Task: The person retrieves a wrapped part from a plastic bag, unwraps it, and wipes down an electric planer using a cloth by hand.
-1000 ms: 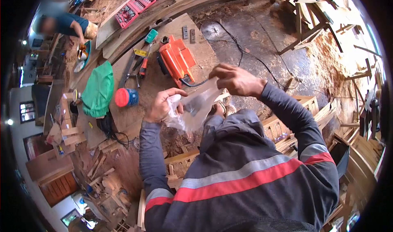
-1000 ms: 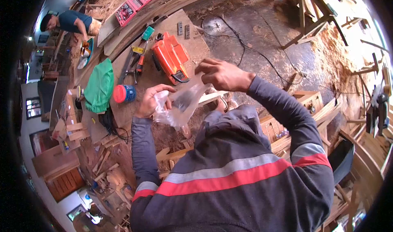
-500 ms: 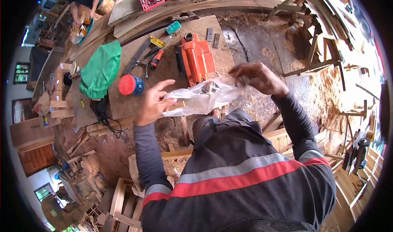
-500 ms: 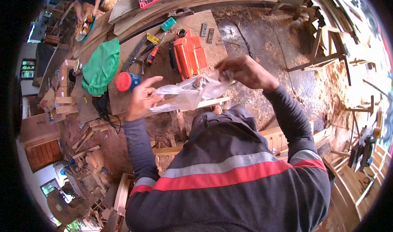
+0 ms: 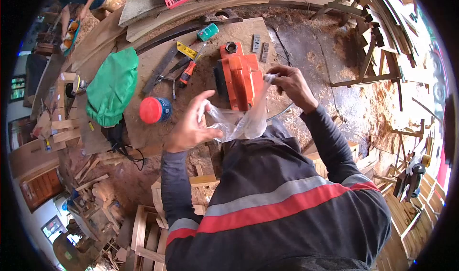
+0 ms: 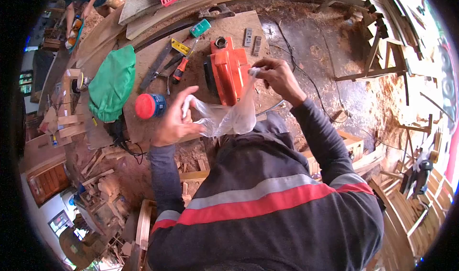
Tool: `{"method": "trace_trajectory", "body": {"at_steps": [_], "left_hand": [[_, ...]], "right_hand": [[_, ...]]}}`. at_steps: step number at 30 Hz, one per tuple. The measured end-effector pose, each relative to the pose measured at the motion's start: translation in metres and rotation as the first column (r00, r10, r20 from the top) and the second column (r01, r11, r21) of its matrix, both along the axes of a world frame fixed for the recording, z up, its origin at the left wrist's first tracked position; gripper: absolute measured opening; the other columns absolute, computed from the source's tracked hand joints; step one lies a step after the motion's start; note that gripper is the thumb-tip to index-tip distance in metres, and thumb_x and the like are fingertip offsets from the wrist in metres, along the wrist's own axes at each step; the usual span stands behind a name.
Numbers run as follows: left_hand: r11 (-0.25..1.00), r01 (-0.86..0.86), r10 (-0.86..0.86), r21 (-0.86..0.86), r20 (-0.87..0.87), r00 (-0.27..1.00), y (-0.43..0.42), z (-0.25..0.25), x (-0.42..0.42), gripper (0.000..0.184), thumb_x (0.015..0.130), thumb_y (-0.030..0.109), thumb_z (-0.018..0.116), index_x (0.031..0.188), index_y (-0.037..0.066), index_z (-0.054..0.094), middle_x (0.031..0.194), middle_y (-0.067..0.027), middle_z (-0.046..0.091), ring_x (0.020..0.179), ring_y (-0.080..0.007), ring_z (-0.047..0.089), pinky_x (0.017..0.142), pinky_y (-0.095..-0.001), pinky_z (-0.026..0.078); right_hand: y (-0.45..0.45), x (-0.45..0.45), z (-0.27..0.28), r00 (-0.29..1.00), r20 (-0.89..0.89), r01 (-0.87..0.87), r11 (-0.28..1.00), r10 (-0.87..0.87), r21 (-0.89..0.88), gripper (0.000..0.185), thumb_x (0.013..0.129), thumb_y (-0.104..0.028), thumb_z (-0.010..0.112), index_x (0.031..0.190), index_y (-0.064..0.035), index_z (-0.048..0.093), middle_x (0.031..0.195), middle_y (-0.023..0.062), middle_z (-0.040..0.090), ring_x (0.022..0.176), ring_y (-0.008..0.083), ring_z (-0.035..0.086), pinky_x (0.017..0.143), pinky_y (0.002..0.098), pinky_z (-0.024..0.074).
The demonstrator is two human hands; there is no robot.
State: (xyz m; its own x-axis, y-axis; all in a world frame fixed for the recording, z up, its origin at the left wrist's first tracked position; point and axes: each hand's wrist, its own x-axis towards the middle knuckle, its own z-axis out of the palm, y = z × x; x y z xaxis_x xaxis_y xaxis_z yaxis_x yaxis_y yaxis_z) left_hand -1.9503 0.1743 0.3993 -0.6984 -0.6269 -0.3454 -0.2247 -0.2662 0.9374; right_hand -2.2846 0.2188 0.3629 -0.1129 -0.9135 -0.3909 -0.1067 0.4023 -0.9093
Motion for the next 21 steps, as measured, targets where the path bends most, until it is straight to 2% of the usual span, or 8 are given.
{"method": "trace_trajectory", "body": {"at_steps": [1, 3, 5, 8, 12, 15, 18, 21], "left_hand": [[0.903, 0.140, -0.092, -0.406, 0.135, 0.987, -0.008, -0.008, -0.005, 0.102, 0.066, 0.005, 0.088, 0.151, 0.010, 0.030, 0.113, -0.0102, 0.047, 0.072, -0.0158, 0.054, 0.062, -0.0283, 0.047], [0.649, 0.295, -0.119, -0.701, 0.290, 0.950, -0.017, -0.019, -0.008, 0.101, 0.067, 0.007, 0.086, 0.150, 0.009, 0.029, 0.115, -0.0162, 0.049, 0.074, -0.0253, 0.062, 0.064, -0.0355, 0.052], [0.621, 0.587, -0.061, -0.520, 0.714, 0.698, -0.025, -0.022, -0.006, 0.075, 0.073, 0.013, 0.082, 0.139, 0.008, 0.047, 0.112, -0.0213, 0.056, 0.088, -0.0348, 0.064, 0.076, -0.0406, 0.052], [0.787, 0.589, -0.281, -0.183, 0.744, 0.606, -0.058, -0.035, -0.003, 0.040, 0.081, 0.018, 0.074, 0.117, 0.003, 0.063, 0.107, -0.0224, 0.063, 0.096, -0.0354, 0.065, 0.076, -0.0415, 0.051], [0.836, 0.084, -0.009, -0.541, 0.140, 0.990, -0.064, -0.072, -0.017, 0.019, 0.086, 0.015, 0.070, 0.099, 0.002, 0.066, 0.093, -0.0099, 0.065, 0.087, -0.0198, 0.062, 0.076, -0.0331, 0.049], [0.979, -0.203, 0.203, 0.004, -0.055, 0.978, -0.045, -0.090, -0.052, 0.021, 0.087, 0.011, 0.070, 0.103, 0.000, 0.062, 0.101, -0.0034, 0.063, 0.089, -0.0097, 0.057, 0.079, -0.0255, 0.047], [0.893, -0.384, 0.421, 0.233, -0.138, 0.896, -0.036, -0.100, -0.072, 0.038, 0.086, 0.003, 0.067, 0.123, 0.000, 0.057, 0.108, -0.0067, 0.064, 0.094, -0.0095, 0.059, 0.085, -0.0238, 0.048], [0.909, -0.343, 0.334, -0.236, -0.079, 0.939, -0.043, -0.076, -0.076, 0.063, 0.081, -0.005, 0.062, 0.142, 0.001, 0.045, 0.123, -0.0171, 0.065, 0.111, -0.0211, 0.064, 0.094, -0.0316, 0.050]], "right_hand": [[-0.011, 0.009, -0.010, 0.984, 0.172, 0.051, 0.998, -0.045, -0.029, 0.019, 0.091, -0.012, 0.071, 0.102, 0.0037, 0.069, 0.086, 0.0044, 0.067, 0.071, 0.0112, 0.063, 0.065, 0.0258, 0.0537], [-0.029, 0.022, -0.041, 0.910, 0.402, 0.122, 0.992, -0.099, -0.032, 0.020, 0.090, -0.006, 0.069, 0.104, 0.0080, 0.065, 0.093, 0.0091, 0.070, 0.083, 0.0171, 0.069, 0.079, 0.0308, 0.0590], [-0.037, 0.031, -0.055, 0.878, 0.457, 0.162, 0.987, -0.139, -0.011, 0.017, 0.090, -0.005, 0.068, 0.103, 0.0055, 0.065, 0.095, 0.0087, 0.070, 0.083, 0.0167, 0.069, 0.079, 0.0305, 0.0588], [-0.042, 0.048, -0.054, 0.841, 0.476, 0.263, 0.963, -0.256, 0.054, 0.013, 0.090, -0.003, 0.068, 0.102, 0.0035, 0.067, 0.094, 0.0069, 0.070, 0.082, 0.0142, 0.068, 0.076, 0.0284, 0.0574], [-0.040, 0.069, -0.085, 0.941, 0.197, 0.285, 0.958, -0.275, -0.025, 0.012, 0.084, -0.004, 0.075, 0.092, 0.0032, 0.070, 0.087, 0.0027, 0.069, 0.077, 0.0080, 0.062, 0.068, 0.0256, 0.0524], [-0.055, 0.070, -0.061, 0.950, 0.225, 0.233, 0.971, -0.215, -0.057, 0.012, 0.084, -0.005, 0.074, 0.092, 0.0023, 0.070, 0.080, 0.0023, 0.069, 0.073, 0.0075, 0.062, 0.063, 0.0270, 0.0516], [-0.064, 0.058, -0.043, 0.972, -0.236, 0.010, 0.998, 0.006, 0.069, 0.011, 0.082, -0.009, 0.073, 0.089, -0.0012, 0.068, 0.070, 0.0078, 0.069, 0.063, 0.0155, 0.067, 0.059, 0.0322, 0.0530], [-0.065, 0.049, -0.054, 0.720, -0.691, -0.266, 0.945, 0.065, -0.189, 0.016, 0.080, -0.019, 0.071, 0.083, -0.0066, 0.063, 0.069, 0.0181, 0.065, 0.064, 0.0389, 0.066, 0.056, 0.0450, 0.0532]]}}
